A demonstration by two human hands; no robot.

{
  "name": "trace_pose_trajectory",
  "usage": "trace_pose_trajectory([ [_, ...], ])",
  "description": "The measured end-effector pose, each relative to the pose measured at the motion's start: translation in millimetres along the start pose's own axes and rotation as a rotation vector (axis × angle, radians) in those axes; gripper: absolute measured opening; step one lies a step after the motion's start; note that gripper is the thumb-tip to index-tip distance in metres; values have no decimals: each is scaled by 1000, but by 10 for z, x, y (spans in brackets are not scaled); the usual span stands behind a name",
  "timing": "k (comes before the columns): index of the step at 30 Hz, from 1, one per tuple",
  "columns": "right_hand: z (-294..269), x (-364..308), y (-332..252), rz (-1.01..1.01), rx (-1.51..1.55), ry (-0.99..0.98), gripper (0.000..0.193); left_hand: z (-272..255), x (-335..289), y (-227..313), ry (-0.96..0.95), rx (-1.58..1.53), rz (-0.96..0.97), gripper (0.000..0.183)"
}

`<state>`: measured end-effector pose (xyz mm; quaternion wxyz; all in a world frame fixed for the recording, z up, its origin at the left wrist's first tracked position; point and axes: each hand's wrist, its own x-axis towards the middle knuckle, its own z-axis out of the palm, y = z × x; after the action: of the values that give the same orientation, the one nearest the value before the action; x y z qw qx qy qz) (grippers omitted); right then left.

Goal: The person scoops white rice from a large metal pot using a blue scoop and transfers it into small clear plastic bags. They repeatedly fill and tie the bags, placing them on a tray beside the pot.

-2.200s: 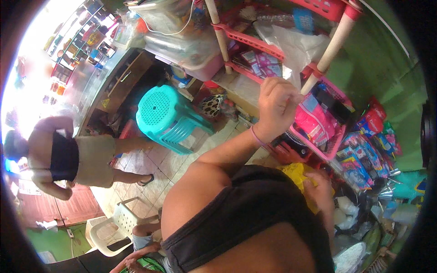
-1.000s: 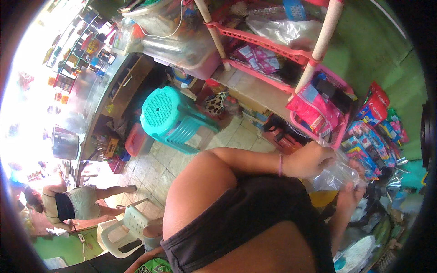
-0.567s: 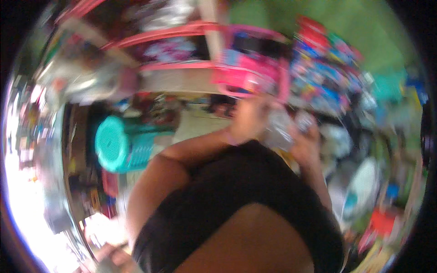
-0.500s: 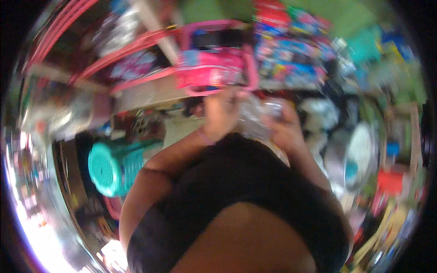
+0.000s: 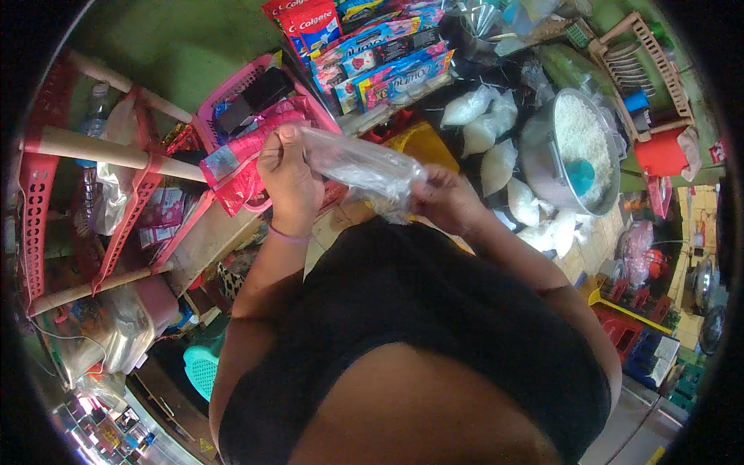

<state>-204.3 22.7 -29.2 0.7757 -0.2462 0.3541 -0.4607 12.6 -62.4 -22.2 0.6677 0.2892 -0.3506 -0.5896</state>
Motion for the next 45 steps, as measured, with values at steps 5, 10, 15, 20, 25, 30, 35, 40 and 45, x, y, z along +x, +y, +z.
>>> trace_pose_trajectory([
  [5, -42, 242, -67, -230, 265, 106, 6, 171, -81, 149, 6, 64, -20, 22],
  [10, 11, 494, -73, -246, 381, 61, 8, -59, -152, 172, -14, 197, -18, 23],
  [15, 123, 538, -151, -409, 295, 9, 10, -157, -302, 429, -242, 654, 75, 17],
  [20, 196, 505, -147, -374, 342, -154, 13, -23, -316, 684, -510, 1267, 295, 11],
  [25, 144, 346, -216, -287, 446, -125, 22, -107, -403, 402, -374, 542, -10, 12],
  [30, -89, 41, 28, 105, 690, -253, 31, 350, -358, -31, -63, 159, -227, 19],
  [35, -13, -267, 177, -150, 281, 7, 31, 492, -305, -403, -557, 618, 109, 16],
  [40, -296, -557, 12, -290, 284, 414, 17, 722, -32, -518, -445, 328, -139, 12],
  [45, -523, -867, 188, -621, 145, 660, 10, 992, 363, -488, -606, 359, 185, 18],
])
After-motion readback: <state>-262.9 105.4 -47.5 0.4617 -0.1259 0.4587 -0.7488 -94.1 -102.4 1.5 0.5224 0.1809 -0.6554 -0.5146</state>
